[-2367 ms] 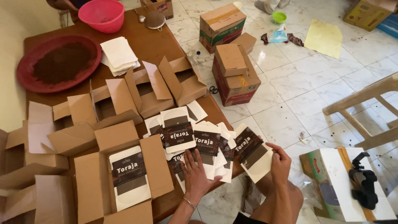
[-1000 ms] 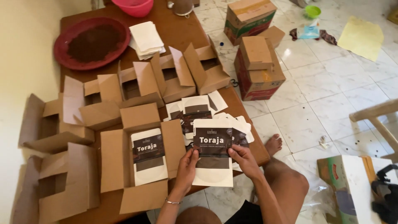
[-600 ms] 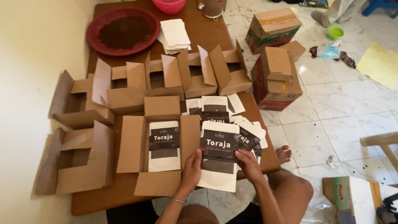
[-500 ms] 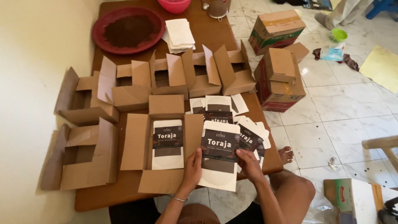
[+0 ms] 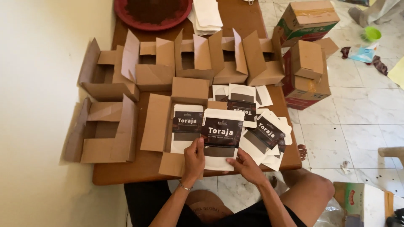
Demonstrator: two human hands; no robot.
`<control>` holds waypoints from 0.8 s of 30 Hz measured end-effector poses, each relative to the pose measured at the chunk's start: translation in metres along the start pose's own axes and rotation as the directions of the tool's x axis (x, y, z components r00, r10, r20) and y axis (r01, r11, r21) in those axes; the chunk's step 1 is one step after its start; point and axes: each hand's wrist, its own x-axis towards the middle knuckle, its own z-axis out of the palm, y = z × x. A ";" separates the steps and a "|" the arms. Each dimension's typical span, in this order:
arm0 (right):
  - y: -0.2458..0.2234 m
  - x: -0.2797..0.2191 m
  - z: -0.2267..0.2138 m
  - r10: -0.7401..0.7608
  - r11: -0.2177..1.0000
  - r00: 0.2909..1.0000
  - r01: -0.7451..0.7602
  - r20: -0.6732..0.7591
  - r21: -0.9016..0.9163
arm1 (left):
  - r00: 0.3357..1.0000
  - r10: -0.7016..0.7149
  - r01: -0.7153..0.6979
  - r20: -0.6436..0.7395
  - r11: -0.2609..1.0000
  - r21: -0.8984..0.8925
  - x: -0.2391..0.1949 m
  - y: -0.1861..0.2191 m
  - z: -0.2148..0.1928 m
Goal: The person folds small cardboard boxes by hand and places printed paper labels into each one.
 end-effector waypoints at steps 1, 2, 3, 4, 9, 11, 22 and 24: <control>-0.014 -0.003 0.008 0.003 1.000 1.000 -0.003 0.005 -0.002 | 1.000 -0.003 0.003 -0.006 1.000 0.000 0.001 0.000 -0.004; -0.027 -0.006 0.016 0.002 1.000 0.996 -0.001 0.089 -0.004 | 0.999 0.014 -0.014 -0.033 1.000 -0.001 0.001 0.000 -0.009; -0.042 -0.008 0.023 -0.001 1.000 0.985 0.003 0.172 -0.010 | 0.998 0.034 -0.034 -0.062 0.999 -0.004 0.003 0.001 -0.013; -0.038 -0.007 0.019 -0.001 1.000 0.984 0.003 0.178 -0.015 | 0.997 0.034 -0.035 -0.070 0.999 -0.007 0.005 -0.003 -0.017; -0.022 0.003 0.030 -0.008 0.950 0.992 0.048 0.129 -0.309 | 0.967 0.253 -0.254 -0.025 0.967 -0.025 0.003 -0.014 -0.032; -0.039 0.008 0.066 0.024 0.941 0.999 -0.038 -0.045 -0.337 | 0.962 0.269 -0.270 -0.040 0.963 -0.004 -0.001 -0.006 -0.033; -0.057 0.024 0.094 0.135 0.897 0.988 -0.152 -0.071 -0.414 | 0.985 0.160 -0.159 0.064 0.987 -0.011 0.018 -0.003 -0.076; -0.043 0.030 0.085 0.101 0.954 0.982 -0.141 -0.160 -0.266 | 0.968 0.066 -0.065 0.241 0.998 -0.016 0.026 -0.002 -0.086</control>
